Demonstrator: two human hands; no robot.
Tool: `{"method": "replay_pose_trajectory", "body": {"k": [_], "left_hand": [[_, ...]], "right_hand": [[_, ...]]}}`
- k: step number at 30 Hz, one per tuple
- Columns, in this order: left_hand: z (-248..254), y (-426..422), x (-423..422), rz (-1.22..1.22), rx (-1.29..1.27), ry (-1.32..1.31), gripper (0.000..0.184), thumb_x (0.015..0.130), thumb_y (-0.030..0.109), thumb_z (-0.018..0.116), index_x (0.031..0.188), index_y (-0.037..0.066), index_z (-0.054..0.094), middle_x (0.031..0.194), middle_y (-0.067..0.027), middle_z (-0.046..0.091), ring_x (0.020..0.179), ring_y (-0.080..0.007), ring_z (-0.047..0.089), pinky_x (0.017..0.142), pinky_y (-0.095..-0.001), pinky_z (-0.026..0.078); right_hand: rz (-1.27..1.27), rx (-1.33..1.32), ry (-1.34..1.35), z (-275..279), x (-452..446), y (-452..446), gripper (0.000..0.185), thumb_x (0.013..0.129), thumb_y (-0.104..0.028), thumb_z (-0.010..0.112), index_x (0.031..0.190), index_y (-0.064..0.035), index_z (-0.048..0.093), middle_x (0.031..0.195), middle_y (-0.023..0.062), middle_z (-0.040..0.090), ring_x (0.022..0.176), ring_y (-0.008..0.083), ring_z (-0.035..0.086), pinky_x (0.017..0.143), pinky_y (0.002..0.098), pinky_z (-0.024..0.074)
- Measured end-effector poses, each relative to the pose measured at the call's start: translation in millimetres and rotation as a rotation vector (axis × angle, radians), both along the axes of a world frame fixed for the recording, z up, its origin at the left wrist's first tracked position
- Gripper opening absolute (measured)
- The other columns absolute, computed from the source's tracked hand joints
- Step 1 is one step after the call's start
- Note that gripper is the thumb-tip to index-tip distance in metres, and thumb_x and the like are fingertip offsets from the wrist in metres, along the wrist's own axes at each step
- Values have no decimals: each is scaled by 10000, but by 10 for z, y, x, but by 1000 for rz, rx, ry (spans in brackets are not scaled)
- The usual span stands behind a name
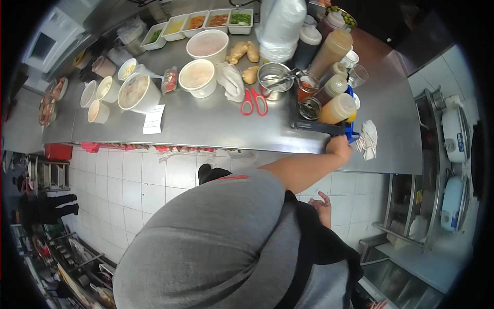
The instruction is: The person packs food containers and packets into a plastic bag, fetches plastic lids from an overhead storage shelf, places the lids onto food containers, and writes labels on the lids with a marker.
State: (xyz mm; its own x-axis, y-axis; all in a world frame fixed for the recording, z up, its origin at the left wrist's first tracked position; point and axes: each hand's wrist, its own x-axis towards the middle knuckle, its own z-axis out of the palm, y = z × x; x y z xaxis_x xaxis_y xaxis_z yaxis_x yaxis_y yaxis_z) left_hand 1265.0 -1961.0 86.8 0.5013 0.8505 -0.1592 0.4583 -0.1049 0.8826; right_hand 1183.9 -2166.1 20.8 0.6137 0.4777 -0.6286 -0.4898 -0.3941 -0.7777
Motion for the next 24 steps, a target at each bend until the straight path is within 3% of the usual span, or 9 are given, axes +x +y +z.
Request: {"method": "replay_pose_trajectory", "body": {"k": [2, 6, 9, 12, 14, 15, 16, 19, 24], "left_hand": [[-49, -83, -1, -78, 51, -32, 163, 668, 212, 736, 692, 119, 605, 806, -111, 620, 767, -311, 620, 672, -415, 491], [852, -138, -866, -458, 373, -806, 171, 660, 125, 750, 689, 127, 581, 774, -36, 538, 746, -275, 544, 702, -375, 465], [1264, 337, -1531, -535, 685, -826, 138, 693, 129, 747, 733, 129, 615, 780, -12, 558, 753, -250, 548, 706, -352, 453], [1456, 1088, -2474, -273, 716, -859, 178, 694, 131, 785, 835, 121, 676, 845, -8, 631, 806, -209, 576, 698, -326, 451], [1897, 1457, -3520, -12, 736, -469, 117, 715, 164, 771, 775, 117, 682, 828, -15, 647, 780, -201, 570, 733, -343, 442], [1864, 1615, -3972, 221, 932, -512, 170, 705, 91, 778, 826, 96, 657, 831, -40, 650, 774, -181, 596, 727, -332, 458], [1888, 1733, -4406, 294, 834, -721, 325, 696, 0, 776, 944, 63, 577, 834, -59, 643, 767, -153, 613, 719, -304, 479], [2032, 1850, -5470, 572, 996, -624, 489, 700, -110, 742, 1058, 51, 450, 826, -83, 626, 727, -122, 600, 703, -238, 483], [1891, 2210, -6083, 593, 956, -542, 423, 757, -112, 686, 1059, 34, 428, 821, -100, 620, 764, -151, 629, 733, -263, 509]], "right_hand": [[4, 25, 60, 115, -107, 29, 490, 780, -26, 680, 1220, -15, 464, 744, 50, 634, 670, 109, 563, 622, 215, 398], [5, 89, 213, 194, -320, 51, 314, 856, -99, 645, 1143, -7, 557, 747, 25, 606, 688, 100, 558, 630, 217, 404], [239, 199, 256, 295, -405, 296, 255, 882, -101, 618, 1118, -6, 598, 746, 4, 581, 693, 88, 541, 647, 213, 417], [616, 206, 130, 886, -615, 1052, 306, 863, -53, 603, 1166, -11, 592, 746, -7, 565, 689, 79, 524, 649, 209, 428], [856, 240, 63, 1428, -883, 1753, 400, 835, -24, 602, 1232, -15, 554, 751, -6, 564, 677, 77, 521, 643, 216, 435], [970, 301, 85, 1668, -1061, 2138, 458, 820, -12, 603, 1271, -17, 526, 755, -1, 569, 673, 78, 526, 641, 225, 440], [1100, 371, 81, 1752, -1242, 2517, 547, 800, -3, 620, 1324, -34, 468, 738, -13, 560, 681, 76, 538, 648, 225, 450], [1382, 551, 120, 1811, -1893, 3619, 746, 776, -3, 650, 1436, -66, 306, 723, -14, 564, 678, 77, 560, 637, 232, 469], [1365, 205, 358, 1517, -2521, 5006, 807, 754, -60, 708, 1432, -53, 270, 777, 16, 610, 653, 96, 579, 629, 272, 497]]}}
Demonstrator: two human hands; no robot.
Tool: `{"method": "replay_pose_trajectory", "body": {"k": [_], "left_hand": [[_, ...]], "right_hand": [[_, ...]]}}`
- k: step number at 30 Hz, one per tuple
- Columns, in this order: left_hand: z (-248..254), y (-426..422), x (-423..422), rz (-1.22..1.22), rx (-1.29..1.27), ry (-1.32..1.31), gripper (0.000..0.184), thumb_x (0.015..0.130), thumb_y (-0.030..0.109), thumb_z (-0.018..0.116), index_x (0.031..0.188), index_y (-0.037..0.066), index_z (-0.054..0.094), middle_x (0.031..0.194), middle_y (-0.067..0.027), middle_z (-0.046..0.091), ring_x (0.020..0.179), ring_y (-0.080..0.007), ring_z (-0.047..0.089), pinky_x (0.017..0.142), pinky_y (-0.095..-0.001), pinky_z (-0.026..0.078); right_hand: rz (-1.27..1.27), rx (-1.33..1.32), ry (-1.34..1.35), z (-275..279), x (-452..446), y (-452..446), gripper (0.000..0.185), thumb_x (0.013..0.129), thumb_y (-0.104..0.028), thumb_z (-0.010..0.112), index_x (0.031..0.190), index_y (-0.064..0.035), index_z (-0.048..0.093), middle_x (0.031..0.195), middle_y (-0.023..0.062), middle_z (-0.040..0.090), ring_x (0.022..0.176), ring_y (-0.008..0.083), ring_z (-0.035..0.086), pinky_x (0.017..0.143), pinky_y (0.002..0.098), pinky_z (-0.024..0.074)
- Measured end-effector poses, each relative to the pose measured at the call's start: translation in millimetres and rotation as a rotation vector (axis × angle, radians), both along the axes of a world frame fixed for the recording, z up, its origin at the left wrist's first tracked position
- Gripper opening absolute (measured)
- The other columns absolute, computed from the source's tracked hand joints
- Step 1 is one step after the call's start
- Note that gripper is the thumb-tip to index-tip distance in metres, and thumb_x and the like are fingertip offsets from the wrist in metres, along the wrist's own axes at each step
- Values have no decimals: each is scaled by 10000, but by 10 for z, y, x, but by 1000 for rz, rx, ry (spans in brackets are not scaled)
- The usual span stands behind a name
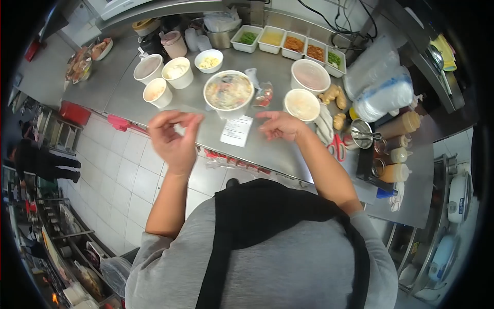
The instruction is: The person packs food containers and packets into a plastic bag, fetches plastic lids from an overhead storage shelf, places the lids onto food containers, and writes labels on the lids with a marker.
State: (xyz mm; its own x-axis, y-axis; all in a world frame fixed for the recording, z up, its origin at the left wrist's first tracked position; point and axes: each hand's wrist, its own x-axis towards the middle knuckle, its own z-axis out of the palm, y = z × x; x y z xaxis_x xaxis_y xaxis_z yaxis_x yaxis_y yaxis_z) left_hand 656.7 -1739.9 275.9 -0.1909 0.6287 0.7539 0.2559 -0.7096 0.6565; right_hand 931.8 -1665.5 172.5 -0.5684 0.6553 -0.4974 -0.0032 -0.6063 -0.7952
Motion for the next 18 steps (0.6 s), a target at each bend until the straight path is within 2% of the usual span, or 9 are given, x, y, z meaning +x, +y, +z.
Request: {"method": "replay_pose_trajectory", "body": {"k": [2, 6, 7, 10, 13, 16, 18], "left_hand": [[-105, 301, -14, -69, -24, -2, 416, 753, -101, 698, 1058, 30, 446, 820, -94, 625, 767, -144, 627, 731, -257, 502], [-233, 974, -128, -142, -87, -108, 388, 752, -31, 738, 1055, 24, 501, 799, -56, 635, 695, -82, 570, 650, -211, 463], [-266, 1107, -190, -127, -100, -105, 391, 757, -25, 736, 1067, 23, 502, 802, -55, 636, 694, -79, 570, 651, -209, 462], [-338, 1298, -384, -103, -135, -140, 397, 762, -12, 738, 1079, 22, 502, 797, -45, 632, 694, -69, 569, 651, -203, 457], [-443, 1421, -520, -115, -182, -213, 397, 762, -10, 738, 1080, 23, 503, 767, -33, 616, 682, -67, 566, 640, -199, 453], [-538, 1476, -527, -133, -233, -262, 379, 772, -8, 729, 1072, 24, 500, 733, -21, 589, 661, -61, 552, 622, -197, 447], [-740, 1510, -531, -101, -341, -231, 347, 787, -6, 714, 1053, 26, 494, 722, -15, 573, 650, -54, 538, 613, -194, 440]], "right_hand": [[-100, 42, -70, 40, -105, 221, 837, 748, -64, 719, 1439, -57, 248, 773, 14, 614, 649, 90, 574, 616, 272, 497], [-338, 186, -297, 97, -309, 366, 881, 741, -56, 726, 1454, -66, 209, 740, 8, 607, 632, 84, 563, 591, 268, 494], [-389, 172, -280, 153, -343, 356, 809, 732, -32, 728, 1413, -57, 292, 702, 1, 595, 627, 85, 563, 596, 246, 481], [-490, 359, -260, 401, -360, 232, 698, 730, -18, 725, 1338, -48, 384, 674, -7, 575, 618, 80, 554, 601, 231, 458], [-578, 692, -416, 713, -211, 277, 567, 738, -32, 726, 1241, -44, 466, 655, -18, 557, 612, 78, 539, 598, 228, 433], [-466, 807, -575, 933, -135, 467, 531, 740, -42, 724, 1219, -63, 497, 646, -22, 544, 609, 76, 536, 590, 237, 422], [-331, 827, -852, 919, -234, 560, 477, 721, -55, 735, 1152, -84, 532, 637, -11, 563, 613, 91, 552, 589, 247, 426]]}}
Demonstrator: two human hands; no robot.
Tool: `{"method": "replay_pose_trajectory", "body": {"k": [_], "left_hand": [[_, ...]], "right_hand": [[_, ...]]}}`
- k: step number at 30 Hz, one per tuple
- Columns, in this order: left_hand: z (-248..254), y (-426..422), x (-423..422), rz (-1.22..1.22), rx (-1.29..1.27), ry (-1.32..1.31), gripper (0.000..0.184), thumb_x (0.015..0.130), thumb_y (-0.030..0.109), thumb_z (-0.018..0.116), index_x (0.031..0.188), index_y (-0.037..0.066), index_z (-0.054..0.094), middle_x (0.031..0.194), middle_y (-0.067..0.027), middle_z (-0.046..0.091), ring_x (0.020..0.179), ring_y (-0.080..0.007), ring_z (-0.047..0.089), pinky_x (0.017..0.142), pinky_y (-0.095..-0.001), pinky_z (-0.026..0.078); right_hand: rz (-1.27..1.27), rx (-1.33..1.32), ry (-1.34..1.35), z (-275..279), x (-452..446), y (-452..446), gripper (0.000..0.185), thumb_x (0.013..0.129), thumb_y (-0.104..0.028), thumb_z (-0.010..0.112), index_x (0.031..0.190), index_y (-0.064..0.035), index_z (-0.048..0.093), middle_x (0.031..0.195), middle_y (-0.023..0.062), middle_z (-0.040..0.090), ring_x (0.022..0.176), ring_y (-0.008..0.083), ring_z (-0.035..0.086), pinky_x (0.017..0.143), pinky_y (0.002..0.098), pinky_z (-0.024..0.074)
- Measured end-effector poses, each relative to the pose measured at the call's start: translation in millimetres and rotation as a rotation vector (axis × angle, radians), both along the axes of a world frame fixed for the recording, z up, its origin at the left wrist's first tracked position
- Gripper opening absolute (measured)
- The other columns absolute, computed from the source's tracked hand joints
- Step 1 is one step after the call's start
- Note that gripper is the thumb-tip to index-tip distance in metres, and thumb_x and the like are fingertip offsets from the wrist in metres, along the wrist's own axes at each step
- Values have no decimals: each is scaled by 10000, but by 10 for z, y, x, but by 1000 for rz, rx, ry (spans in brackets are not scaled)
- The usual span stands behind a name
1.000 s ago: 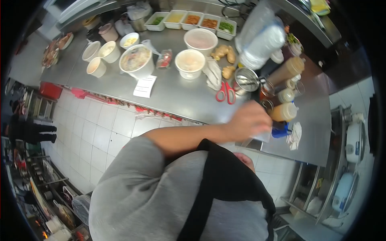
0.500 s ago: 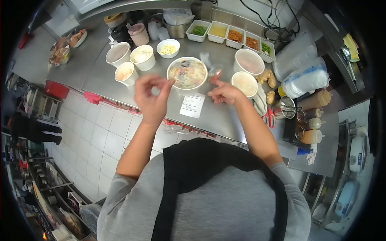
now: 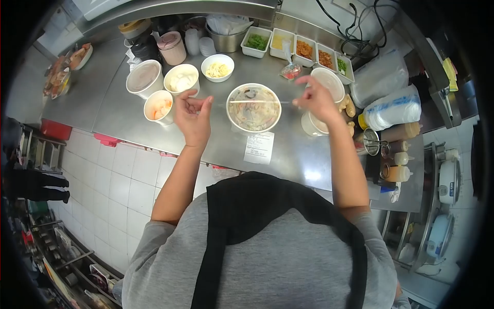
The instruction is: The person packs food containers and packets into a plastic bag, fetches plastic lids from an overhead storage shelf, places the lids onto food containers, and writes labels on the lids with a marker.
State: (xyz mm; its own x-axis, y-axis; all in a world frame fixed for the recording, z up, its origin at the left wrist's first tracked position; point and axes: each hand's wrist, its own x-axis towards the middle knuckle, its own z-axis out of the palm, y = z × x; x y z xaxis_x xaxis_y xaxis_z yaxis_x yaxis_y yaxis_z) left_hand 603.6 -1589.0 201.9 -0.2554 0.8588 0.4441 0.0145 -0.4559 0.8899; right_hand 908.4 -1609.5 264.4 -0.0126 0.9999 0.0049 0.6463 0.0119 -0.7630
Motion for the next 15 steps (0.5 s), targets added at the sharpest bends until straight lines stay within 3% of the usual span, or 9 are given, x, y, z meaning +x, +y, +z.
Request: {"method": "replay_pose_trajectory", "body": {"k": [2, 5, 8, 11, 14, 15], "left_hand": [[-446, 77, -34, 33, -172, 103, 300, 808, -3, 691, 1022, 30, 484, 720, -14, 562, 643, -46, 524, 608, -190, 431], [-694, 51, 206, -7, -309, 47, 246, 824, -3, 663, 969, 42, 469, 703, 1, 533, 624, -45, 497, 610, -186, 423], [-852, 75, 311, -145, -307, -199, 240, 825, -7, 646, 960, 51, 455, 741, -9, 526, 619, -48, 484, 599, -180, 414], [-964, 85, 356, -143, -282, -177, 299, 817, -17, 640, 999, 61, 417, 827, -36, 529, 673, -54, 488, 599, -193, 406], [-1220, 108, 359, -8, -200, 310, 311, 819, -43, 602, 1084, 31, 458, 871, -64, 527, 733, -132, 519, 664, -244, 443], [-1146, 94, 350, 86, -95, 505, 306, 825, -32, 594, 1097, 28, 467, 883, -73, 538, 763, -159, 529, 700, -275, 449]], "right_hand": [[-9, -101, -256, -259, -106, 125, 458, 715, -61, 737, 1125, -93, 536, 647, 2, 594, 608, 99, 555, 586, 254, 427], [74, -276, 47, -557, -98, 274, 431, 710, -83, 743, 1087, -84, 534, 693, 29, 647, 604, 113, 572, 575, 266, 432], [150, -362, 206, -747, -32, 392, 434, 708, -103, 752, 1083, -84, 535, 734, 49, 672, 601, 116, 590, 566, 259, 437], [56, -599, 192, -584, -75, 460, 451, 706, -133, 764, 1092, -92, 535, 725, 46, 672, 637, 116, 611, 577, 268, 451], [-17, -663, -24, -744, -192, 497, 422, 721, -172, 761, 1078, -91, 551, 745, 62, 668, 680, 153, 622, 606, 303, 472], [-12, -465, -140, -873, -214, 498, 400, 730, -179, 752, 1068, -88, 557, 753, 69, 665, 692, 170, 625, 615, 313, 477]]}}
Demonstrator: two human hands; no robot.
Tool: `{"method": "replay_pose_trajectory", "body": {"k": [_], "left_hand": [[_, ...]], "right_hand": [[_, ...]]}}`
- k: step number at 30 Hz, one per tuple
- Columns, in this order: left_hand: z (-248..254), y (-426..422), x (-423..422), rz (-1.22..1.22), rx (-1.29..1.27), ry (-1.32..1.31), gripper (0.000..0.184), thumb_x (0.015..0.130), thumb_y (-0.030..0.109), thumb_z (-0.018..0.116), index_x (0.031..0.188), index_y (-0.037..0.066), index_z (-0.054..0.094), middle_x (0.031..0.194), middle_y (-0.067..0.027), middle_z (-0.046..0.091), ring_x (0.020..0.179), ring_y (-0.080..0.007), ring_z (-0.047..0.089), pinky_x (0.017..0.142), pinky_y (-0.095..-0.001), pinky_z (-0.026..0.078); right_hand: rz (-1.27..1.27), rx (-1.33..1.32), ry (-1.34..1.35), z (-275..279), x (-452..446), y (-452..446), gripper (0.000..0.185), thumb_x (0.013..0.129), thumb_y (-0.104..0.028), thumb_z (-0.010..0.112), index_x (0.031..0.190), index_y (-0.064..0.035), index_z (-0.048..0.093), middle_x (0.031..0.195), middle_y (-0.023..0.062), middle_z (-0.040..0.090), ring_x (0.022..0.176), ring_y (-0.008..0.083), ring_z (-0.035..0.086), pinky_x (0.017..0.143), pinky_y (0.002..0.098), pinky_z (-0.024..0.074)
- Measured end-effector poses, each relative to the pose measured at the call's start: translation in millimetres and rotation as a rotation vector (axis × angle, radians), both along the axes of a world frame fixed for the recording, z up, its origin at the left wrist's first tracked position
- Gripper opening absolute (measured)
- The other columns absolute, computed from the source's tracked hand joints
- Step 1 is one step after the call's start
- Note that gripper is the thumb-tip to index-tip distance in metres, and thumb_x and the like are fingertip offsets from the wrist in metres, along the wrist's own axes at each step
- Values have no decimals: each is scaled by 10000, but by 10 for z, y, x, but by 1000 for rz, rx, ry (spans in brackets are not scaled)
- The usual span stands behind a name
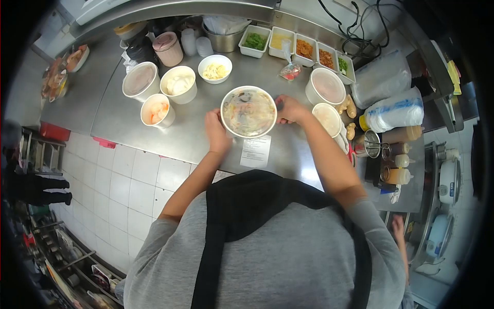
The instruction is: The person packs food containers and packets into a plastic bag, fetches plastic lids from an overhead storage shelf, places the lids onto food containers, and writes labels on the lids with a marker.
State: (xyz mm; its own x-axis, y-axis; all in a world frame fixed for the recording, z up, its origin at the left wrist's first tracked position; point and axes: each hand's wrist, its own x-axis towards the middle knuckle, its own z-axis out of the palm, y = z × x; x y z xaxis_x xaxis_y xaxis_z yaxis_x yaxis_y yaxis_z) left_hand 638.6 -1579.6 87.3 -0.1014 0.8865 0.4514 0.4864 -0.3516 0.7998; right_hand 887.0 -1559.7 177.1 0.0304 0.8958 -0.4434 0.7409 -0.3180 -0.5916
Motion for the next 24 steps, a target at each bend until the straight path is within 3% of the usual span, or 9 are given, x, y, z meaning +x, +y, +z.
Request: {"method": "replay_pose_trajectory", "body": {"k": [3, 5, 7, 8, 11, 13, 15, 17, 24], "left_hand": [[143, 9, -79, 49, 40, 222, 275, 870, 26, 541, 1139, 23, 484, 992, -104, 564, 909, -230, 545, 842, -367, 435], [45, 100, -182, -103, -462, -478, 360, 995, 244, 392, 1286, 32, 417, 1310, -131, 479, 1203, -242, 460, 1019, -385, 344], [482, -119, 66, -389, -484, -1006, 580, 1008, 463, 246, 1431, 67, 271, 1460, -122, 328, 1342, -233, 315, 1103, -358, 240], [459, -128, 114, -447, -542, -1029, 625, 993, 506, 219, 1450, 80, 231, 1474, -124, 308, 1356, -237, 294, 1110, -360, 227], [399, -108, 28, -479, -615, -997, 717, 960, 596, 156, 1491, 115, 135, 1503, -131, 264, 1385, -246, 247, 1125, -367, 196], [520, 34, -149, -350, -524, -845, 721, 956, 605, 141, 1499, 131, 100, 1508, -132, 256, 1389, -250, 236, 1126, -373, 185], [888, 227, -231, -331, -322, -462, 546, 981, 455, 341, 1411, 117, 350, 1472, -142, 301, 1367, -249, 283, 1100, -365, 240], [1312, 505, -170, -477, -151, -12, 409, 972, 333, 458, 1319, 120, 497, 1437, -145, 344, 1341, -244, 330, 1076, -357, 287], [1531, 1215, 1624, -998, -605, 340, 420, 915, 213, 557, 1326, 146, 503, 1330, -142, 503, 1206, -224, 478, 1013, -340, 371]], "right_hand": [[-42, 479, -31, -605, -21, -54, 275, 789, -192, 691, 1011, -70, 583, 839, 114, 649, 758, 231, 630, 677, 348, 496], [-556, 418, 1085, -712, -252, -178, 262, 881, -186, 605, 1109, -88, 521, 959, 76, 645, 858, 201, 609, 792, 365, 475], [-851, 111, 1622, -304, -567, -398, 529, 943, -453, 486, 1327, -95, 417, 1299, 101, 510, 1203, 221, 474, 1016, 392, 385], [-422, 146, 1581, -399, -643, -428, 719, 913, -603, 407, 1424, -108, 302, 1441, 109, 369, 1315, 243, 368, 1076, 408, 318], [-505, 139, 1425, -163, -559, -502, 818, 895, -663, 357, 1469, -100, 209, 1478, 109, 307, 1349, 228, 316, 1094, 400, 283], [-534, 353, 1081, -178, -311, -707, 686, 930, -525, 463, 1437, -94, 295, 1410, 114, 416, 1287, 206, 402, 1043, 372, 346], [-164, 702, 611, 321, 115, -1304, 502, 917, -293, 576, 1343, -67, 439, 1272, 103, 547, 1167, 187, 510, 959, 329, 410], [-339, 1028, 133, 286, 572, -1812, 150, 857, -57, 605, 997, -36, 655, 965, 93, 661, 865, 181, 618, 773, 290, 485], [-574, 604, -502, -386, 1750, -2652, 340, 719, -103, 727, 1040, -35, 637, 859, 143, 568, 800, 311, 559, 722, 396, 465]]}}
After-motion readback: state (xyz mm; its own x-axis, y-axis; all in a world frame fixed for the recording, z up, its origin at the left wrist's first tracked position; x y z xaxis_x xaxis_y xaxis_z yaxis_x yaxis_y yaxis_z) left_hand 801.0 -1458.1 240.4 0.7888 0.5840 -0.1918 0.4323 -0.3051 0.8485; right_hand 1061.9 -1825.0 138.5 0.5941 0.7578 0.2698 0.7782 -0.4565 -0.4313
